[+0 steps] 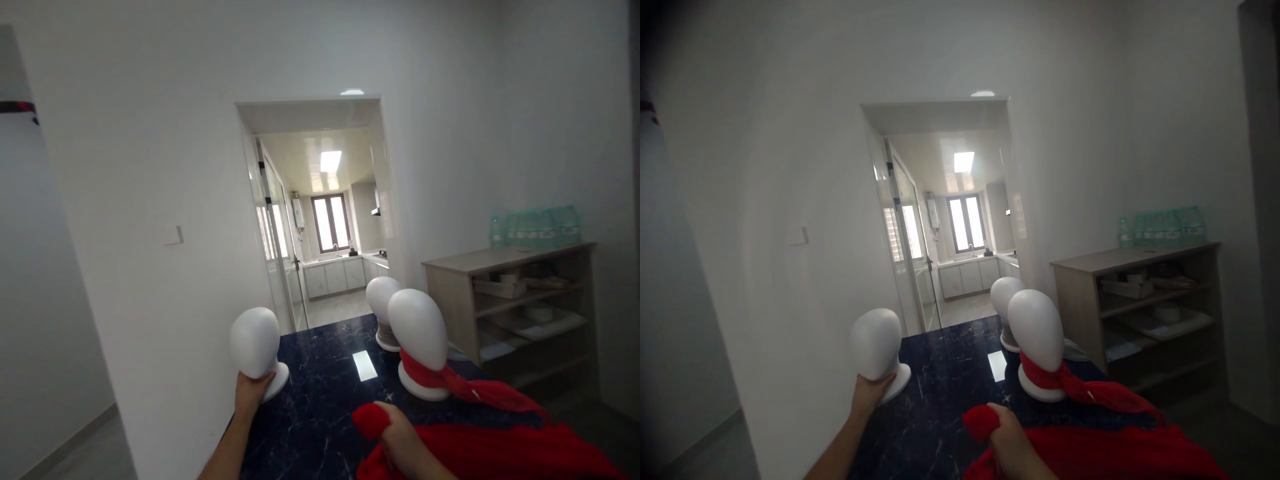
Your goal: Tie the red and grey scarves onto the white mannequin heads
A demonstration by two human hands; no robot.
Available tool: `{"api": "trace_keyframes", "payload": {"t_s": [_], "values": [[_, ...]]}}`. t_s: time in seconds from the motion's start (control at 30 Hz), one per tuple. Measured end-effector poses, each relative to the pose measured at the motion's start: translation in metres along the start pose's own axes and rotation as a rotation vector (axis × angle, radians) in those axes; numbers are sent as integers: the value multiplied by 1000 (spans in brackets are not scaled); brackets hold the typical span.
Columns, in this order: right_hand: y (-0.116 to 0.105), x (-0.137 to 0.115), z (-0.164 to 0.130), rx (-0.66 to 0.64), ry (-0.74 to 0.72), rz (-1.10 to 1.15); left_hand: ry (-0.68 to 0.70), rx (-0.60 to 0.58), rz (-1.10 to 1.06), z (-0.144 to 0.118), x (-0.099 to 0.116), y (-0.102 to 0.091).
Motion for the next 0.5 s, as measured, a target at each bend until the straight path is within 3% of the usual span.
{"api": "trace_keyframes", "payload": {"t_s": [0.17, 0.33, 0.4, 0.5], "values": [[-3, -4, 0, 19, -7, -2, 94, -65, -96, -38, 36, 14], [0, 4, 0, -107, 138, 94, 86, -115, -182, -131, 79, 41], [-8, -9, -2, -92, 143, 200, 112, -163, -205, -170, 95, 51], [-44, -59, -10, 24, 77, 402, 125, -224, -144, -220, 112, 62]]}}
Point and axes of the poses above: each hand's wrist, its own z-axis towards the middle knuckle, its own y-axis out of the palm, x = y × z, the point moved 8 cm from there along z, towards the middle knuckle, and after that the axes turned 5 degrees about -y, right-handed, at the moved point
